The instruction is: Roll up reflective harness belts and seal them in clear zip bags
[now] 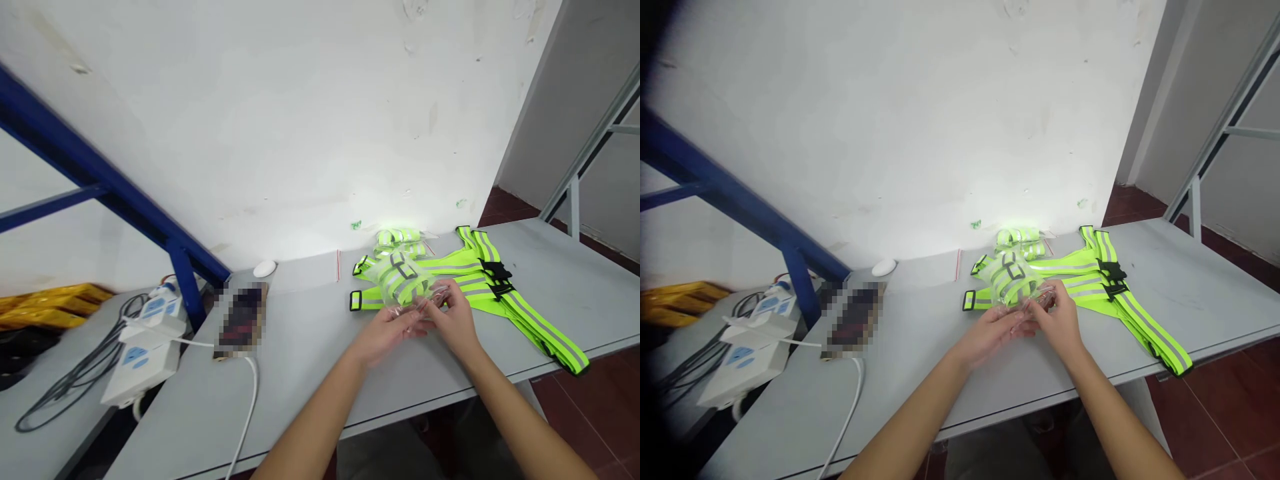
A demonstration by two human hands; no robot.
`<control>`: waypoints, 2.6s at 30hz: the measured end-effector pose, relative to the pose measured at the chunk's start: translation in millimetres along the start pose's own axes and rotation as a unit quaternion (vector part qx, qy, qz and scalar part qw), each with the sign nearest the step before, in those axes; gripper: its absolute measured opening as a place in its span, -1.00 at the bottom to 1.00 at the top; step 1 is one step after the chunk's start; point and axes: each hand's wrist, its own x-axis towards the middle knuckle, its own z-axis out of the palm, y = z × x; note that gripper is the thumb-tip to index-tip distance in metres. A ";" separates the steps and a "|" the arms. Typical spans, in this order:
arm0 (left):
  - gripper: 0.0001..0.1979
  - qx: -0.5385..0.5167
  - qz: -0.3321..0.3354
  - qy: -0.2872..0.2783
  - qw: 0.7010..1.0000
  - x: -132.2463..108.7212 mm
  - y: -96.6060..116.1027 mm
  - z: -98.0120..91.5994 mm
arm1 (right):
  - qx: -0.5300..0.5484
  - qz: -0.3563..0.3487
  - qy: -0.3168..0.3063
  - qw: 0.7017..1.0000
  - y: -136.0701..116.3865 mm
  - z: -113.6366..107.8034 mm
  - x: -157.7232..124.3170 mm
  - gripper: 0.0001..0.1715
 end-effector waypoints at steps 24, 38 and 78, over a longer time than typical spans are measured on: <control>-0.59 0.283 0.167 0.285 0.901 -1.9 17.8 -11.1 | 0.160 0.175 -0.007 0.972 7.3 -11.1 10.5 -0.39; -0.23 0.246 0.141 0.037 0.958 -17.4 20.3 -13.3 | -0.008 -0.041 -0.424 0.905 -92.7 -34.8 50.9 -0.50; -0.60 0.111 0.145 0.191 0.964 -13.3 29.3 -11.3 | 0.131 0.027 -0.059 0.989 -33.1 -37.4 -15.6 -0.67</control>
